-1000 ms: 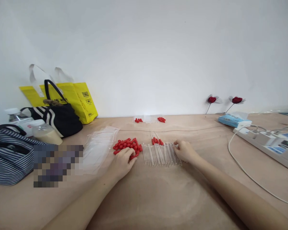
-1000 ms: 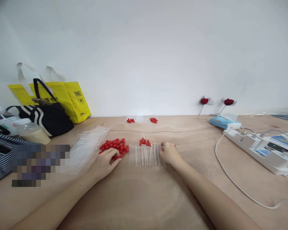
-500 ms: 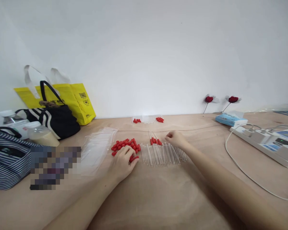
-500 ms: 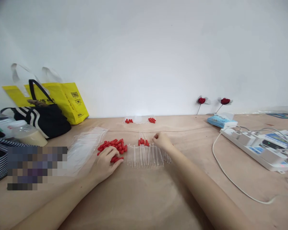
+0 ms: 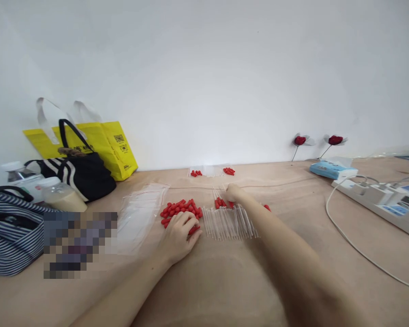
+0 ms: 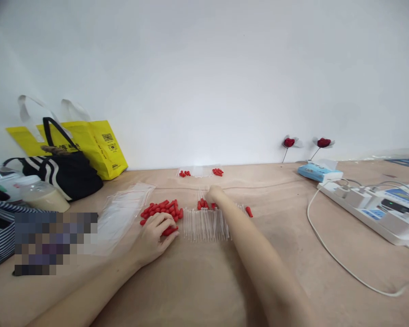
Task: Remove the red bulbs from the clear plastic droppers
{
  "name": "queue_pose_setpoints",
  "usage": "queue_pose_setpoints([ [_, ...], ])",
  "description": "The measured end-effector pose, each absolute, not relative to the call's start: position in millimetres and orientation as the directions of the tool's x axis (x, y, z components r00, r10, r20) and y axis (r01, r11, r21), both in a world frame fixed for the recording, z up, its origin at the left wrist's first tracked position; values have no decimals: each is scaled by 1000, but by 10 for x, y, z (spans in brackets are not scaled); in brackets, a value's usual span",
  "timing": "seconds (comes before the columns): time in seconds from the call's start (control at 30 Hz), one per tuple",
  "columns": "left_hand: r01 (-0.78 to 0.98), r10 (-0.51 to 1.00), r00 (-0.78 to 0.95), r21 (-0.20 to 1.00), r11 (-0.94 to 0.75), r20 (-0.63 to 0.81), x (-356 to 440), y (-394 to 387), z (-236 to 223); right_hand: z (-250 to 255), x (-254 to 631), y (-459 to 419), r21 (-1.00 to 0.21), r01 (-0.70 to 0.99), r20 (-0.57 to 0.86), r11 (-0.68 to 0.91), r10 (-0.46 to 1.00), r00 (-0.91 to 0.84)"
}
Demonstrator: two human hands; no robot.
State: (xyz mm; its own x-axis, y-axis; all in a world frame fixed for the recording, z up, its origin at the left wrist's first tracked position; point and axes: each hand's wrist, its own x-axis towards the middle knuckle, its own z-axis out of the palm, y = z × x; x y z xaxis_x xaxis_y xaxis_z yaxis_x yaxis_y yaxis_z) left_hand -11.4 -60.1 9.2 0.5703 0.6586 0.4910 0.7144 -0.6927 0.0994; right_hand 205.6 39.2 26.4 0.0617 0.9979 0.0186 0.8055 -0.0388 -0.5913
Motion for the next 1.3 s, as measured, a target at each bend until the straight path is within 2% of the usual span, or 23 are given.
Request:
queue_pose_setpoints([
  [0.17, 696, 635, 568, 106, -710, 524, -69, -627, 78, 399, 2305, 119, -803, 595, 59, -19, 992, 111],
  [0.33, 646, 575, 573, 111, -755, 584, 89, -693, 19, 388, 2393, -454, -922, 375, 115, 91, 992, 43],
  [0.4, 621, 536, 578, 94, -778, 615, 159, -724, 3, 293, 2353, -678, -987, 74, 142, 144, 989, -42],
  [0.5, 564, 469, 611, 64, -823, 637, 244, -767, -7, 122, 2254, -920, -985, -140, 120, 101, 984, -130],
  [0.6, 540, 443, 615, 62, -839, 652, 296, -798, -1, 7, 2173, -1031, -980, -181, 115, 87, 981, -155],
  [0.73, 583, 487, 599, 70, -809, 636, 317, -820, 22, -29, 2182, -1062, -984, 14, 174, 176, 978, -113],
  [0.8, 590, 485, 597, 61, -805, 639, 311, -822, 30, -29, 2226, -1072, -926, 185, 312, 329, 943, -116],
  [0.83, 590, 477, 595, 52, -806, 647, 306, -822, 31, -30, 2249, -1079, -859, 283, 402, 426, 904, -143],
  [0.87, 590, 467, 591, 42, -806, 658, 301, -821, 31, -35, 2269, -1086, -760, 384, 494, 524, 850, -182],
  [0.93, 590, 444, 587, 18, -807, 676, 293, -818, 24, -55, 2293, -1097, -487, 571, 641, 661, 714, -282],
  [1.0, 587, 430, 592, 1, -810, 682, 289, -815, 16, -87, 2288, -1098, -218, 689, 722, 692, 589, -363],
  [1.07, 576, 413, 602, -14, -817, 683, 288, -814, 10, -126, 2258, -1089, -51, 732, 759, 679, 503, -414],
  [1.17, 563, 396, 615, -29, -826, 682, 291, -813, 4, -177, 2203, -1071, 67, 742, 781, 667, 428, -455],
  [1.3, 549, 382, 632, -41, -835, 674, 298, -804, -10, -206, 2164, -1070, 112, 743, 793, 659, 392, -467],
])
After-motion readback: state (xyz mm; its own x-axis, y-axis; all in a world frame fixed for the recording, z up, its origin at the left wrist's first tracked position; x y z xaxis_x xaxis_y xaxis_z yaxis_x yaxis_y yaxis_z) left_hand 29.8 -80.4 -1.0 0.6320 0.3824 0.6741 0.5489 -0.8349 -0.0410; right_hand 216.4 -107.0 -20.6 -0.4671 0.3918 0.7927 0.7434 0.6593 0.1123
